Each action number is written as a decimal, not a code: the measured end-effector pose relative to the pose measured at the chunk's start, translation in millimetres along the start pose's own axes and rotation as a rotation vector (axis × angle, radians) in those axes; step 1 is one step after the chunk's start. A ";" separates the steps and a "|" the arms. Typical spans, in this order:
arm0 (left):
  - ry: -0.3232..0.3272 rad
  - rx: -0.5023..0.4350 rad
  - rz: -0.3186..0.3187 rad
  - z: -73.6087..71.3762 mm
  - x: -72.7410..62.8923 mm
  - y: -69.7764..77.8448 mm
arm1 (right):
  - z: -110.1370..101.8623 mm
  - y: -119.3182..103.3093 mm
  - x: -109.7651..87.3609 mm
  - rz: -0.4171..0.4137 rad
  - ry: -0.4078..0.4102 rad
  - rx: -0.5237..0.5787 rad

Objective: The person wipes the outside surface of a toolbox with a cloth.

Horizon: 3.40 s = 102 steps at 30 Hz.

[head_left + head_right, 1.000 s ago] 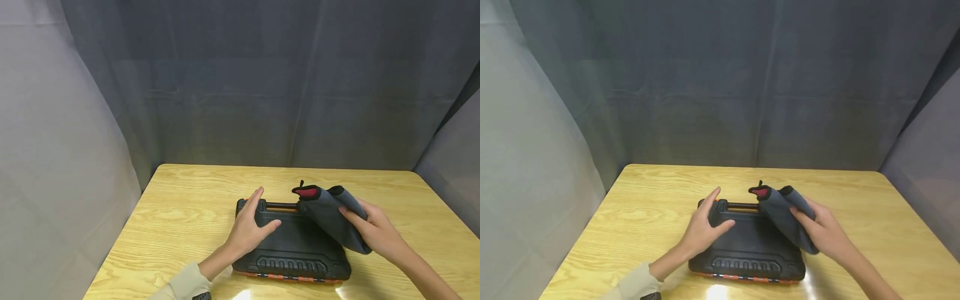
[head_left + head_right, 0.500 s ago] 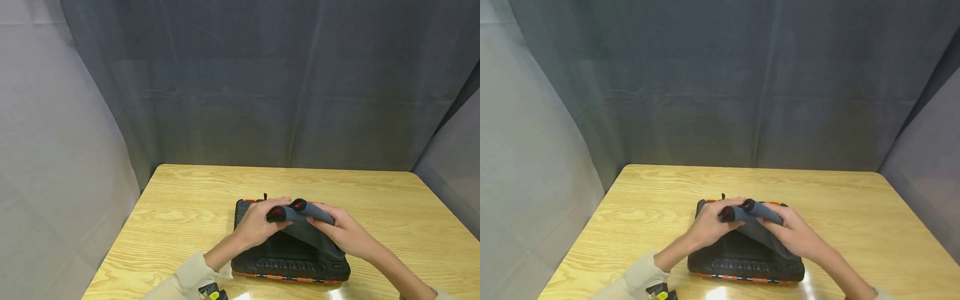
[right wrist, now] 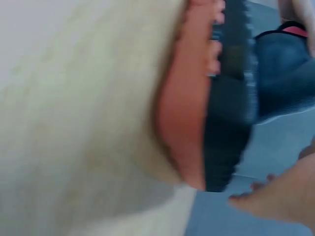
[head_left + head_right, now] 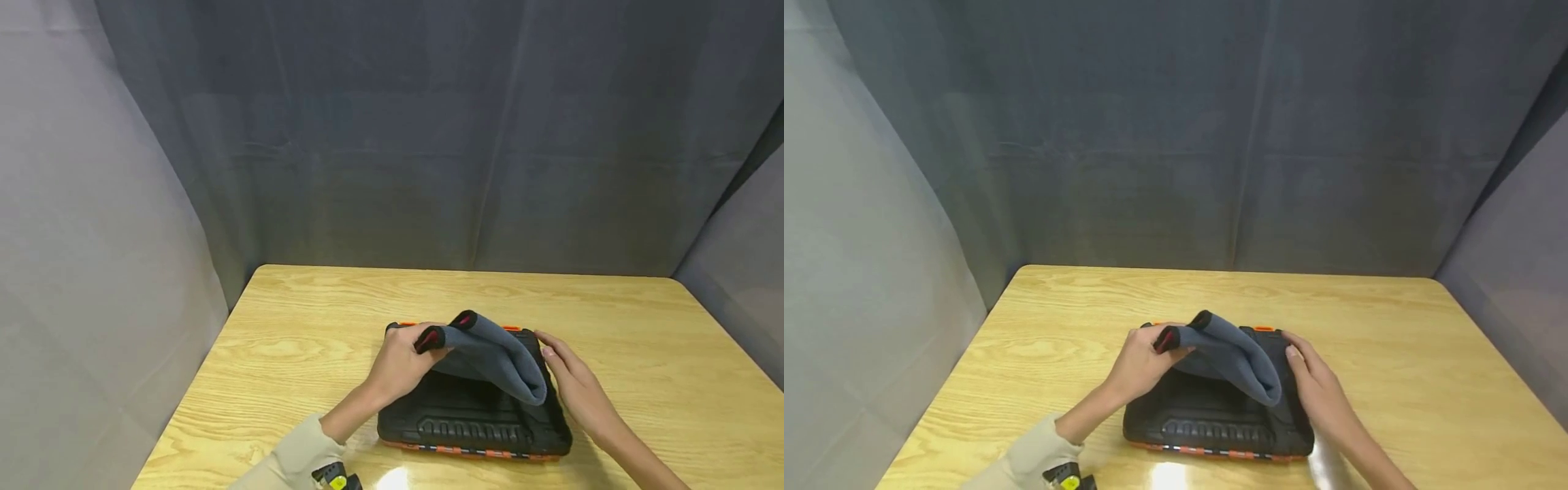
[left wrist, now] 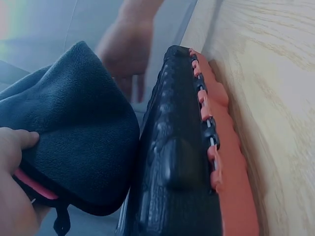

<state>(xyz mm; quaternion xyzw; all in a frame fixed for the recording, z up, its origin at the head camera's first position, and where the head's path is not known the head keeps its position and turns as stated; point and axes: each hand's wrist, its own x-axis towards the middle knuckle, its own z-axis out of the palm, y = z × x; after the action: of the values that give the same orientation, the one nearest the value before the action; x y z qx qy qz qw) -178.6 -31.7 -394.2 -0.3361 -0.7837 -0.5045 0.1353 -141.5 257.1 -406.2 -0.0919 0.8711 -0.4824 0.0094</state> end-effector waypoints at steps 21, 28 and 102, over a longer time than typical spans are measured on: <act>0.090 -0.118 -0.359 -26.6 -1.5 -11.7 | 29.4 38.8 -1.3 0.215 0.011 -0.124; 0.114 -0.138 -0.452 -41.3 5.8 -20.7 | 29.0 35.9 -2.3 0.231 0.007 -0.124; -0.181 0.010 -0.609 -51.0 -82.8 -38.1 | 31.3 31.9 3.0 0.335 -0.009 -0.128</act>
<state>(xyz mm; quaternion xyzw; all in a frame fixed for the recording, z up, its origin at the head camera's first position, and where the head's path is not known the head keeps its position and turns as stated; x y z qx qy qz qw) -149.3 -119.1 -443.2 -0.1289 -0.8598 -0.4858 -0.0906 -146.0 246.9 -449.5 0.0521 0.9030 -0.4174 0.0876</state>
